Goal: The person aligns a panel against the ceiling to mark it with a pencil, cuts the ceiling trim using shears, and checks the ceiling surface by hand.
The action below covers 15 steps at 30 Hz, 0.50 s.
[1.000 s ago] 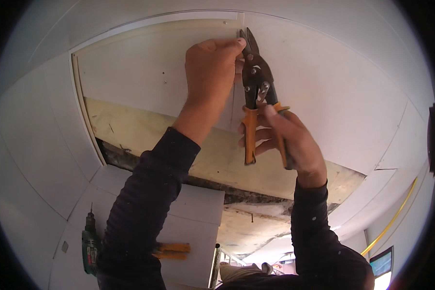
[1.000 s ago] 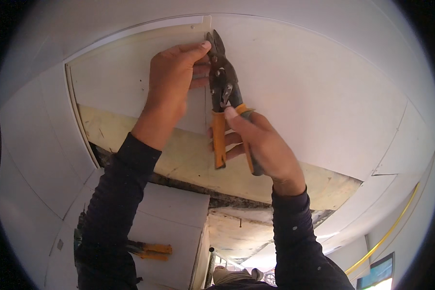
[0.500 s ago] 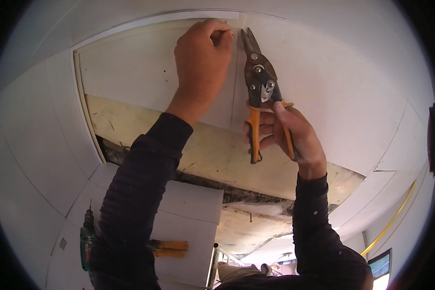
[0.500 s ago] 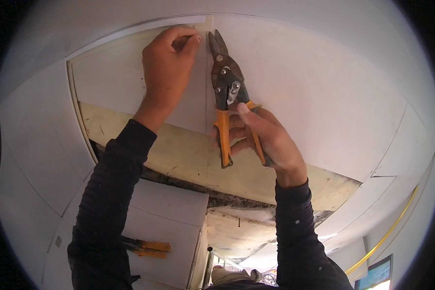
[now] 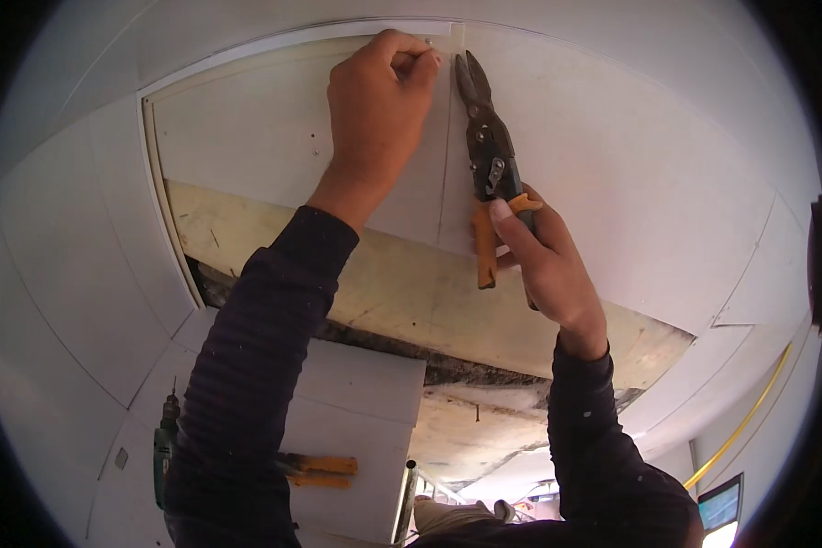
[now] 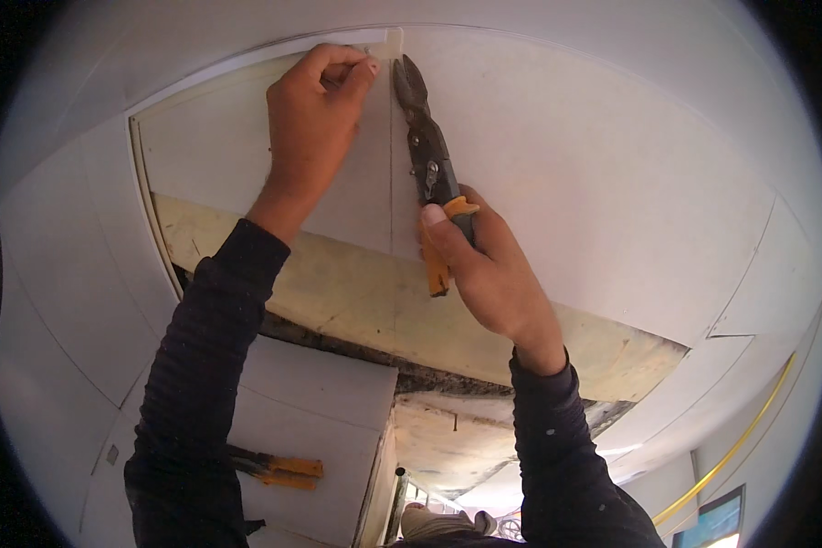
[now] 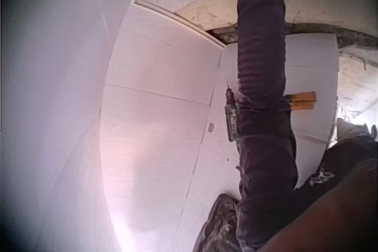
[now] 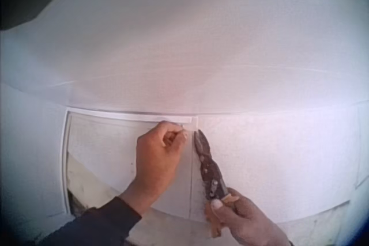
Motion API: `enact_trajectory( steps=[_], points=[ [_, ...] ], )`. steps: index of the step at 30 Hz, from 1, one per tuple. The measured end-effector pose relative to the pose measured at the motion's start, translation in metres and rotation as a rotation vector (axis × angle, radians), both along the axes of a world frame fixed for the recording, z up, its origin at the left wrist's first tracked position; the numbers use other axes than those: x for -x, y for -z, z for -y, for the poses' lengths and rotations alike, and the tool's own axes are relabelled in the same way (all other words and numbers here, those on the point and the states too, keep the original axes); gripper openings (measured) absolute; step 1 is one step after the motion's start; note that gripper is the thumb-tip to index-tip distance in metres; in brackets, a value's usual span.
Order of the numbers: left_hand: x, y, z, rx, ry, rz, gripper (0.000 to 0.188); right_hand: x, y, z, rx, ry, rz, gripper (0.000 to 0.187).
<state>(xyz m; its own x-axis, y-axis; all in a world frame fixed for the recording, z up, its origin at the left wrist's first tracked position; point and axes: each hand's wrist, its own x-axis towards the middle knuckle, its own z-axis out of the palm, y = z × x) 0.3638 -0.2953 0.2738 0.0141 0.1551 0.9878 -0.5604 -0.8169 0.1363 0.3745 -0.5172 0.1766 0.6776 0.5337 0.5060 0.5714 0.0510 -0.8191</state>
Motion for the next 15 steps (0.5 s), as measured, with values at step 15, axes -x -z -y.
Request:
enact_trajectory(
  steps=[15],
  points=[
    [0.014,-0.01,0.005,0.135,0.096,-0.147,0.016,0.001,0.003,-0.004,-0.096,-0.19,-0.111,0.05]
  ],
)
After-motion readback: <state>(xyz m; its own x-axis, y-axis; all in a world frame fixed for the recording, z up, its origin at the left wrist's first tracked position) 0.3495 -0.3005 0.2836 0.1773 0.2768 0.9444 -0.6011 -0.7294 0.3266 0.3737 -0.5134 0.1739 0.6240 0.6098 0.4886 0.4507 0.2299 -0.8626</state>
